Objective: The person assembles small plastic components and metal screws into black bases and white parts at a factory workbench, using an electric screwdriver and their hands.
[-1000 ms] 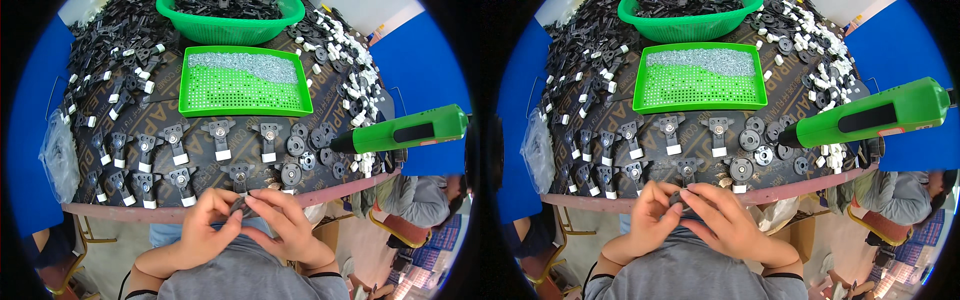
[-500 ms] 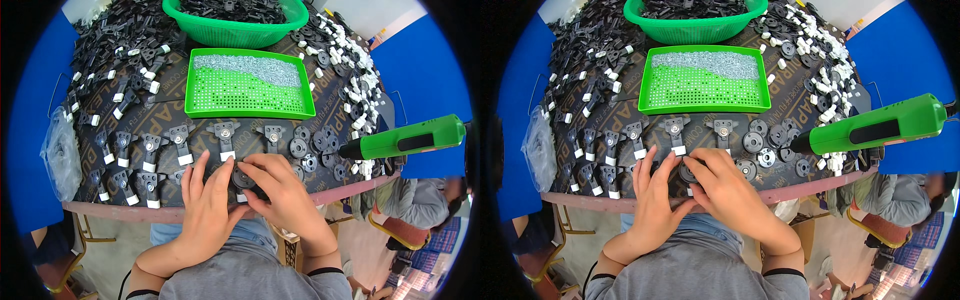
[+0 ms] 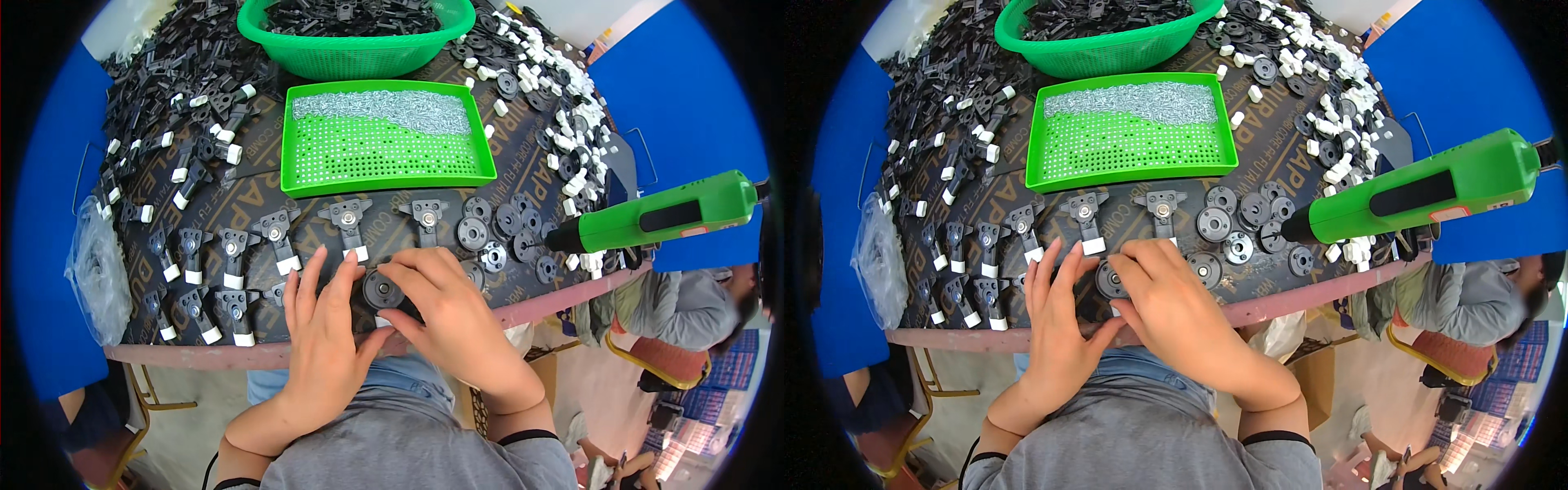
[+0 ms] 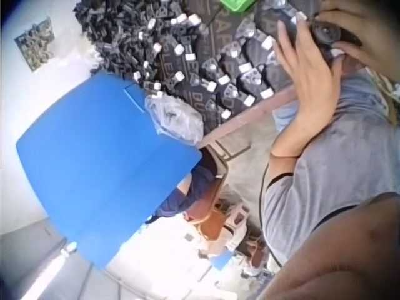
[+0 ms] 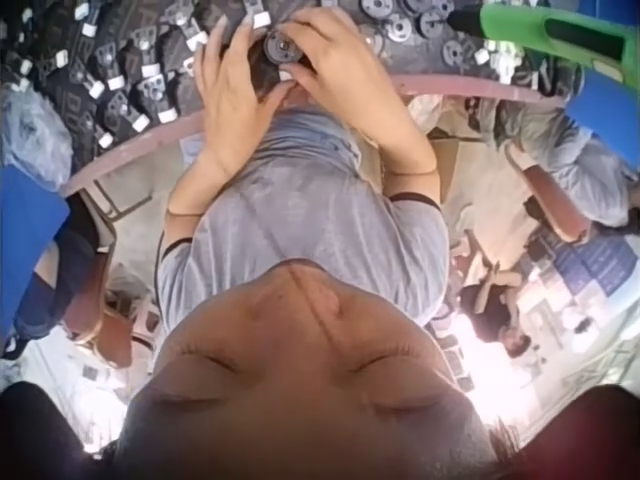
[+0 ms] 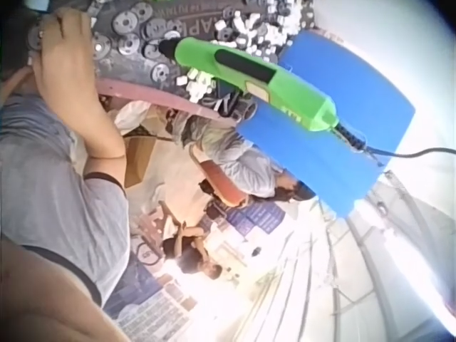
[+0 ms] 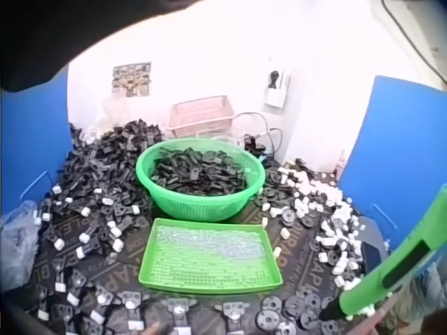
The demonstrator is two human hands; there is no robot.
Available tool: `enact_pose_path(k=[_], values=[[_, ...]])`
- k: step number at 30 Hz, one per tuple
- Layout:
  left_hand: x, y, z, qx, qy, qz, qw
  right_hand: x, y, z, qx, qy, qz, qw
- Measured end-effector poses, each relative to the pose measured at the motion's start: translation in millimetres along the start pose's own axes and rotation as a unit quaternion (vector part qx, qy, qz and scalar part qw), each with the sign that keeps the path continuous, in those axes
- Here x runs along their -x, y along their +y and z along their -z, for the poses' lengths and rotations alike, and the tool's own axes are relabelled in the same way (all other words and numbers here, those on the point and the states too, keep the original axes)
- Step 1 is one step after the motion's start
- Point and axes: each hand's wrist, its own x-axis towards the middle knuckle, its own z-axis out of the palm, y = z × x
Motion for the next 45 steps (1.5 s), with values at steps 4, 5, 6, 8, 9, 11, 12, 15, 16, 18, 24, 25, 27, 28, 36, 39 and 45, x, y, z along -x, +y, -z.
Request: enact_pose_path(k=[4,5,6,8,9,11,12,15,16,18,24,25,27,28,36,39,45], values=[[-2.2,2.7,-1.8,-0.006,0.001,0.001,1.000,2.6,4.0,3.6,-0.011,-0.004,-0.002,1.000],[-3.4,2.9,-2.8,-0.013,0.001,0.003,1.000,5.8,3.8,6.2,-0.007,0.001,-0.006,1.000],[-3.6,3.1,-2.8,-0.009,-0.003,-0.005,1.000,11.4,2.4,9.8,-0.003,0.040,-0.002,0.999],[-1.5,4.1,0.5,-0.033,-0.010,0.028,0.999,27.7,4.8,24.1,0.028,0.120,-0.018,0.992],[-0.6,3.5,1.4,-0.028,-0.009,0.025,0.999,40.7,10.5,38.7,0.056,0.161,-0.042,0.985],[0.6,6.4,2.1,-0.023,-0.018,0.022,0.999,68.9,26.6,66.2,0.110,0.233,-0.251,0.933],[1.4,9.3,4.1,-0.031,-0.020,0.013,0.999,78.7,41.0,75.7,0.138,0.242,-0.290,0.915],[-4.5,20.3,7.7,-0.019,-0.009,-0.004,1.000,95.9,81.4,79.3,0.180,0.257,-0.319,0.894],[-6.8,23.0,9.3,-0.019,-0.009,-0.005,1.000,98.2,87.9,77.4,0.179,0.239,-0.320,0.899],[-12.9,27.3,11.1,-0.017,-0.007,-0.046,0.999,99.5,91.3,74.7,0.158,0.222,-0.324,0.906],[-16.5,44.1,2.9,0.016,-0.029,-0.088,0.996,93.4,98.2,76.3,0.090,0.197,-0.342,0.914],[-17.4,45.3,1.6,0.014,-0.028,-0.086,0.996,93.8,98.7,76.2,0.089,0.196,-0.340,0.916],[-22.4,45.8,0.2,0.014,-0.039,-0.090,0.995,94.2,99.3,76.4,0.078,0.226,-0.353,0.904],[-24.9,45.0,0.7,0.013,-0.038,-0.089,0.995,93.0,98.7,77.4,0.082,0.228,-0.349,0.905],[-32.4,45.7,5.8,0.191,-0.100,-0.010,0.977,87.2,59.3,77.8,0.067,0.226,-0.222,0.946],[-29.8,48.5,8.2,0.466,-0.222,0.115,0.849,68.1,24.3,56.6,0.127,0.263,0.087,0.952],[-25.7,39.3,-2.1,0.654,-0.181,0.165,0.716,53.8,21.9,24.8,0.069,0.204,0.219,0.952]])
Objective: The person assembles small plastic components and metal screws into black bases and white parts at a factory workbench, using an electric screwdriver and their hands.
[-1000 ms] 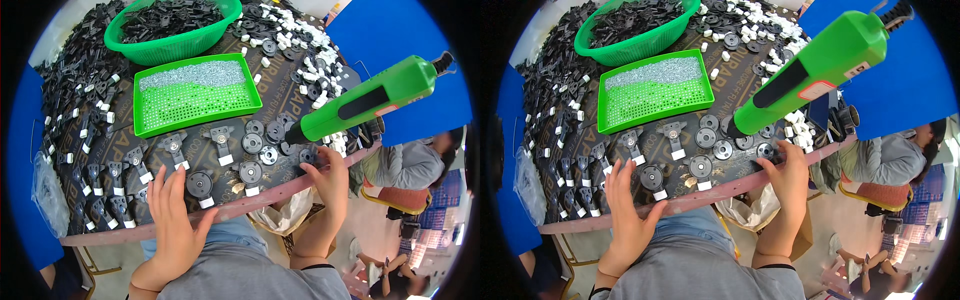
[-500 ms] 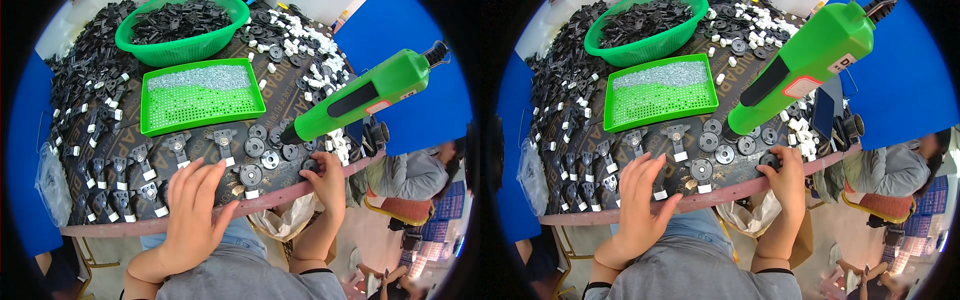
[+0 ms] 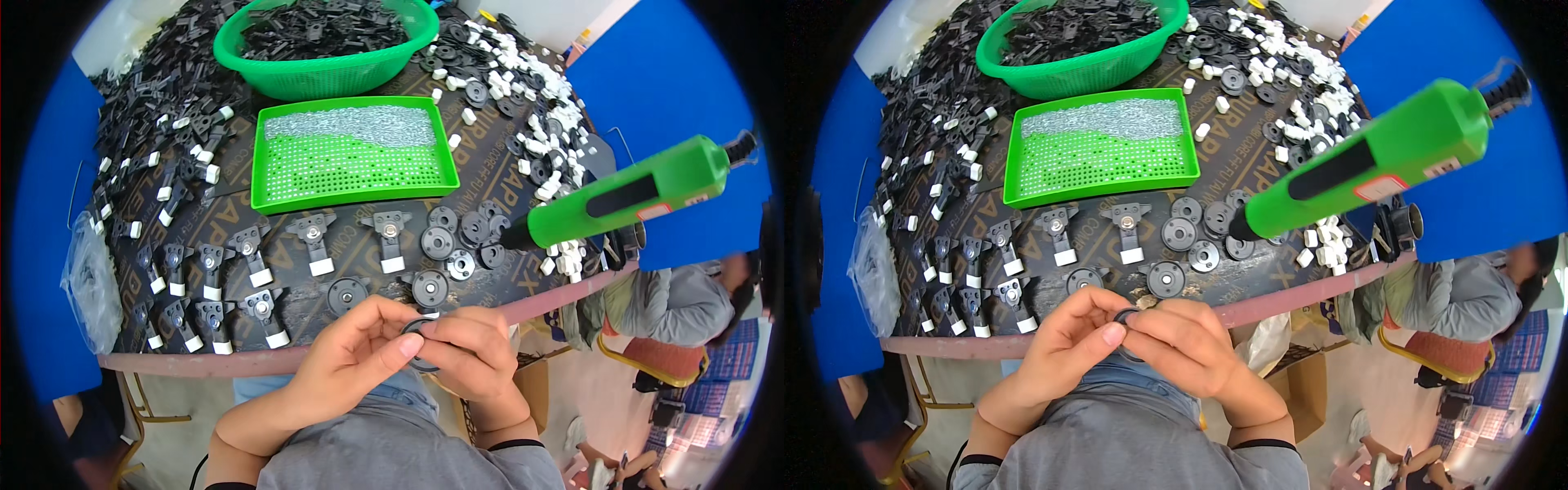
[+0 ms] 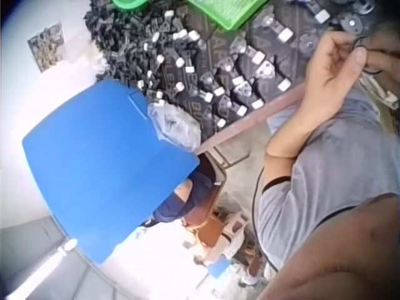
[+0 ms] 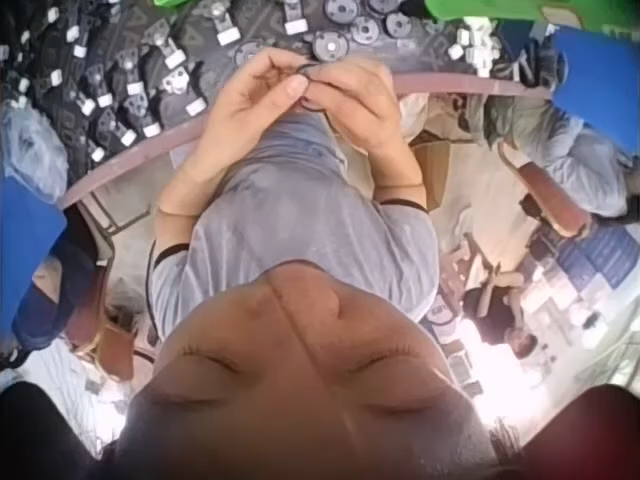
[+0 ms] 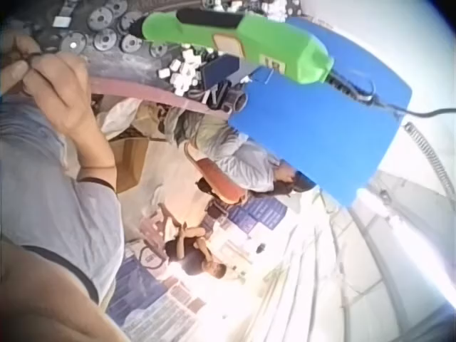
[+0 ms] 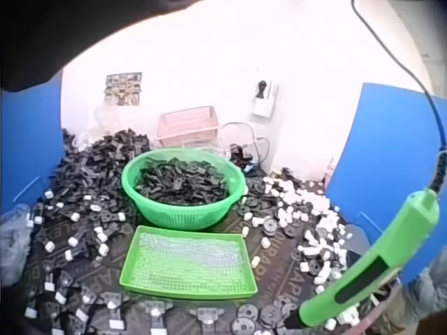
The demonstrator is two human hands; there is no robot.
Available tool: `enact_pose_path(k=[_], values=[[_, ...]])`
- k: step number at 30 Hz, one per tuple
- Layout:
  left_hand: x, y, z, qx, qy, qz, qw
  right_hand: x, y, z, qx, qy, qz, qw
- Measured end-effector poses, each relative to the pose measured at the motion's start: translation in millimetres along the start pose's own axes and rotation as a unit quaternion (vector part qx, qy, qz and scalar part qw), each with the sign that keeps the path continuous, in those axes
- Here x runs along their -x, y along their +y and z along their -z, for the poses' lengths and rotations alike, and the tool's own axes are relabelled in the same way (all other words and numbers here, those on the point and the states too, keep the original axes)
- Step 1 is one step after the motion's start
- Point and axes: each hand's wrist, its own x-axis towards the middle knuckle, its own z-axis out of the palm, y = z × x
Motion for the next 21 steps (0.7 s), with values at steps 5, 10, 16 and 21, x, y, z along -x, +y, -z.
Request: enact_pose_path(k=[5,10,16,21], values=[[-0.8,-1.8,10.2,-0.019,0.041,-0.035,0.998,5.7,-2.5,-17.5,-0.255,0.043,-0.127,0.958],[-2.4,-4.5,12.0,-0.016,0.064,-0.073,0.995,4.1,-5.4,-16.3,-0.297,0.048,-0.203,0.932],[-0.7,-9.9,14.0,-0.078,0.116,-0.121,0.983,-16.1,-2.8,-11.4,-0.046,-0.043,-0.134,0.989],[-3.3,-15.0,26.9,-0.283,0.150,-0.172,0.932,-33.9,0.0,-15.7,0.013,-0.086,-0.106,0.991]])
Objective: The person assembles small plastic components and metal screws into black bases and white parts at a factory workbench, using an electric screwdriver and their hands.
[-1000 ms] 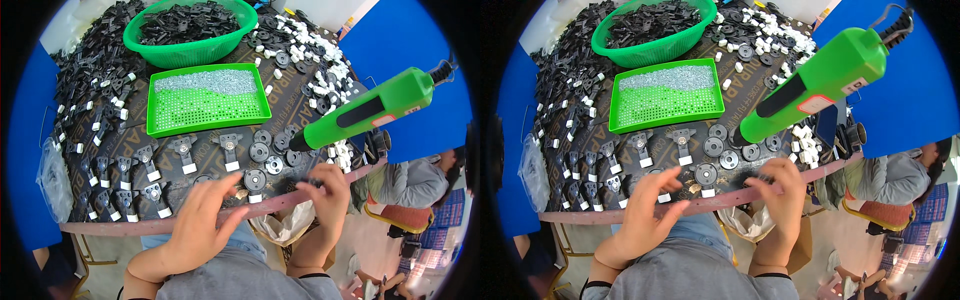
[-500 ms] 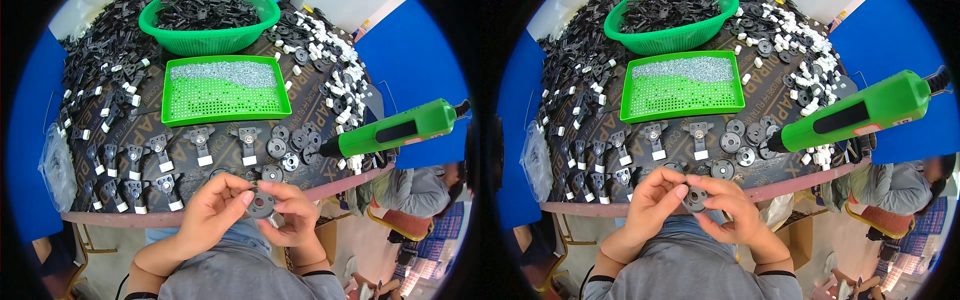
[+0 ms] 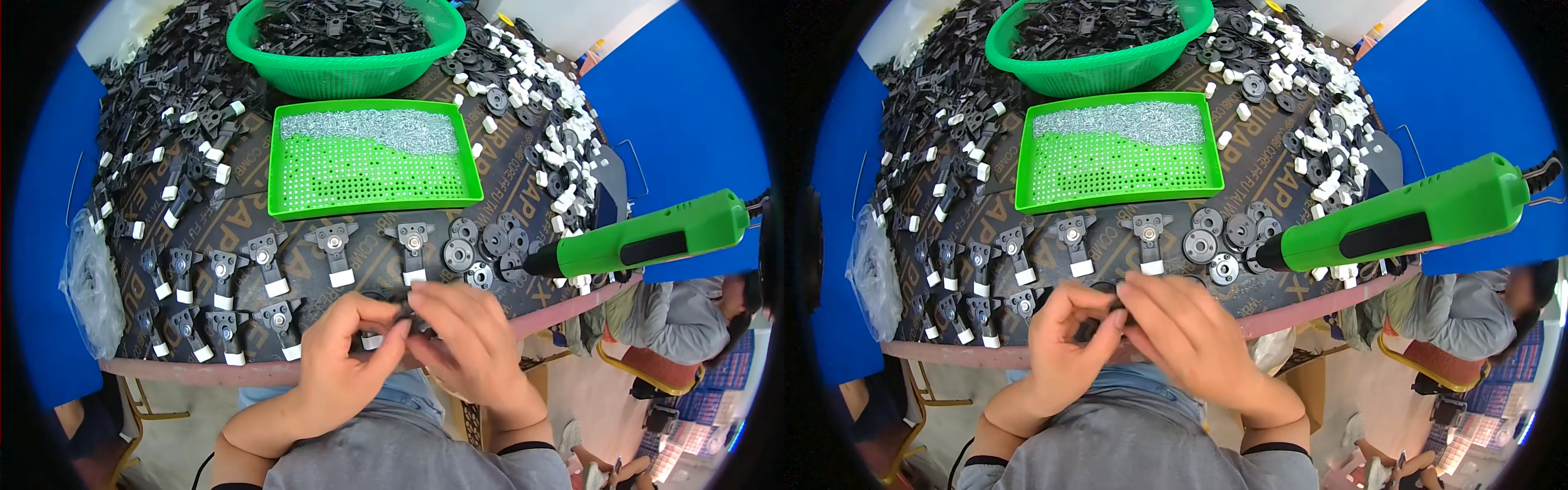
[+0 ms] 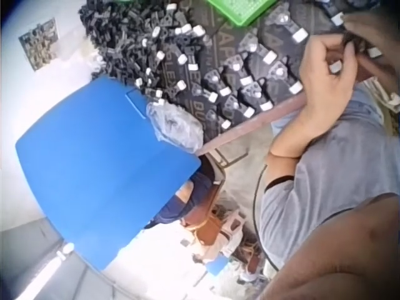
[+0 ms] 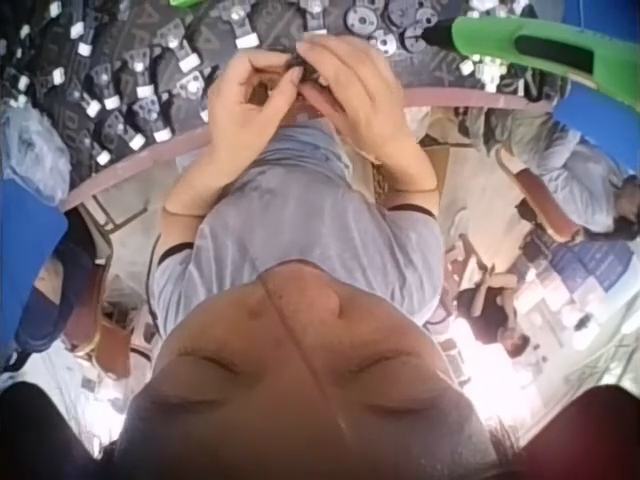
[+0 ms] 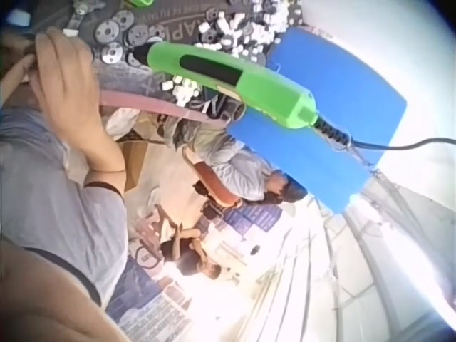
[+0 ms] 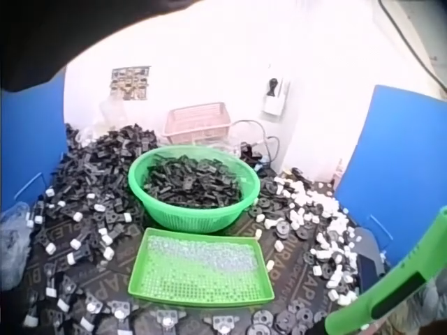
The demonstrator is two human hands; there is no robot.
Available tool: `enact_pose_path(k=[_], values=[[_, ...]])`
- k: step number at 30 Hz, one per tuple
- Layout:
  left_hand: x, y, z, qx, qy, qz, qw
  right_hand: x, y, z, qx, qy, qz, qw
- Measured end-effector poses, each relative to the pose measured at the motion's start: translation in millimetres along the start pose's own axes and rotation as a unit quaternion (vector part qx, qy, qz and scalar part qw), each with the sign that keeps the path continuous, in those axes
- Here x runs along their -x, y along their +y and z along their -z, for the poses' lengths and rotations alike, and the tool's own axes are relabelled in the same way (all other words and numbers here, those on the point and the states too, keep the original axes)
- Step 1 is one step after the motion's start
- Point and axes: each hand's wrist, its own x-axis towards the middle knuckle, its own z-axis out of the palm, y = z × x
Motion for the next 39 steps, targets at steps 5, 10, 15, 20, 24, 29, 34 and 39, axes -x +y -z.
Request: enact_pose_path(k=[5,10,15,20,24,29,34,39], values=[[-16.0,11.7,11.9,-0.140,0.087,-0.085,0.983,-35.4,33.1,-5.5,-0.012,-0.056,-0.069,0.996],[-8.0,17.1,18.4,-0.148,0.102,-0.103,0.978,-39.1,49.4,-14.0,0.005,-0.113,-0.108,0.988],[-7.4,20.6,18.0,-0.158,0.093,-0.099,0.978,-40.4,52.1,-13.9,0.008,-0.099,-0.104,0.990],[-6.5,20.9,18.2,-0.154,0.084,-0.104,0.979,-40.8,51.4,-18.2,0.001,-0.092,-0.133,0.987],[-7.1,20.3,15.9,-0.156,0.079,-0.098,0.980,-38.5,53.9,-19.9,-0.012,-0.095,-0.181,0.979],[-5.8,21.0,13.2,-0.139,0.076,-0.103,0.982,-38.5,55.2,-18.8,0.004,-0.085,-0.152,0.985],[-5.9,23.8,11.7,-0.144,0.053,-0.089,0.984,-35.5,61.8,-18.5,-0.026,-0.077,-0.156,0.984],[-7.1,21.0,11.3,-0.158,0.064,-0.101,0.980,-38.8,60.2,-11.9,-0.051,-0.060,-0.168,0.983]])
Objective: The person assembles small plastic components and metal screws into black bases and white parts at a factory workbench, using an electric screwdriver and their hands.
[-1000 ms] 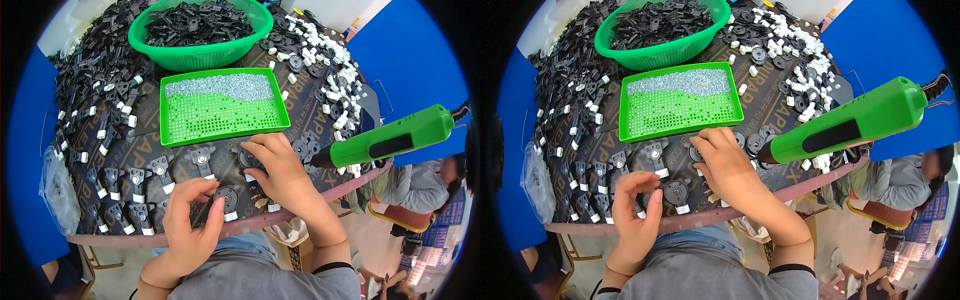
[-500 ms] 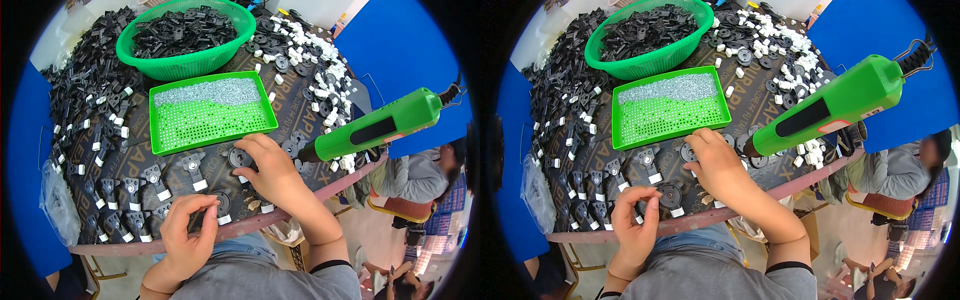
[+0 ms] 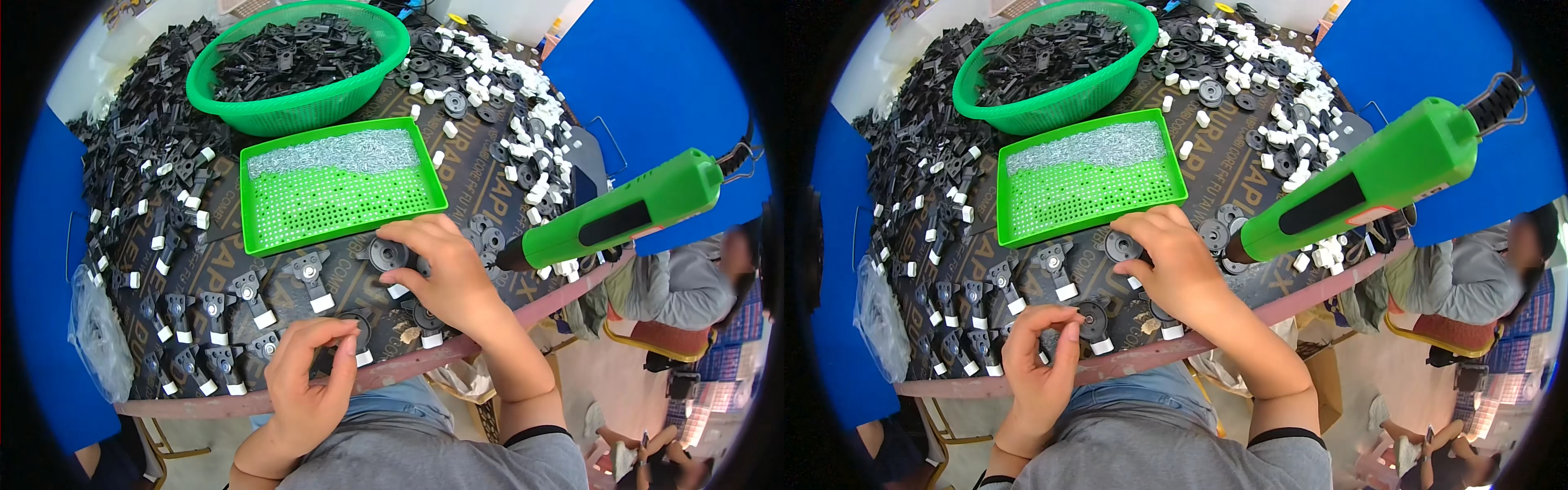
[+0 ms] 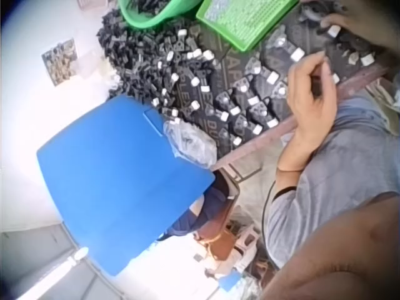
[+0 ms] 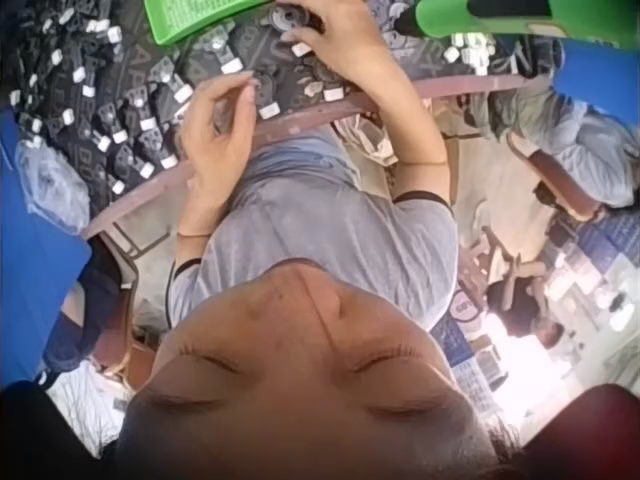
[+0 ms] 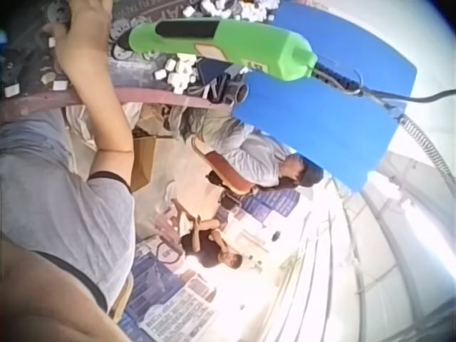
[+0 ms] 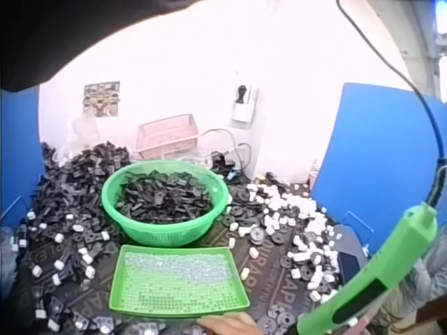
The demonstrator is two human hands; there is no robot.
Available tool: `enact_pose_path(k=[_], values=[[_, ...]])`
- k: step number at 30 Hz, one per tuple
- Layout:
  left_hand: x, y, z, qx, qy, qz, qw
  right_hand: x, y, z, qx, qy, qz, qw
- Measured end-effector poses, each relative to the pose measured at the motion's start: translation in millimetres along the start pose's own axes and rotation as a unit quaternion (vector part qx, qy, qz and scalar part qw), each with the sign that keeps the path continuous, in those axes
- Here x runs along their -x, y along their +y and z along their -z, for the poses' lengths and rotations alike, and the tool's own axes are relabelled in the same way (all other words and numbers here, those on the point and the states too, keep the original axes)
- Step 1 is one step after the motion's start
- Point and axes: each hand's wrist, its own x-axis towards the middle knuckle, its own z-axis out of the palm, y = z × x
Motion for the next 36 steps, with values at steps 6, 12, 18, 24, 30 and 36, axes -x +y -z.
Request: enact_pose_path(k=[6,12,18,24,30,36], values=[[-2.1,1.6,1.1,-0.010,-0.009,-0.007,1.000,0.1,6.7,-4.5,0.019,-0.024,0.014,0.999],[-1.3,3.4,-1.8,-0.001,-0.017,-0.007,1.000,2.4,10.3,-0.9,0.008,-0.046,-0.004,0.999],[4.4,-0.2,8.0,-0.006,-0.012,0.025,1.000,49.1,-46.5,45.5,-0.078,-0.026,0.019,0.996],[1.9,10.8,-4.4,0.007,-0.031,0.008,0.999,86.2,47.1,90.8,0.093,0.187,-0.241,0.948],[8.3,13.9,-8.6,-0.012,-0.052,-0.033,0.998,73.9,93.6,88.8,0.124,0.073,-0.250,0.957],[11.6,19.6,-17.0,-0.013,-0.073,-0.043,0.996,66.2,108.7,103.0,0.072,0.010,-0.240,0.968]])
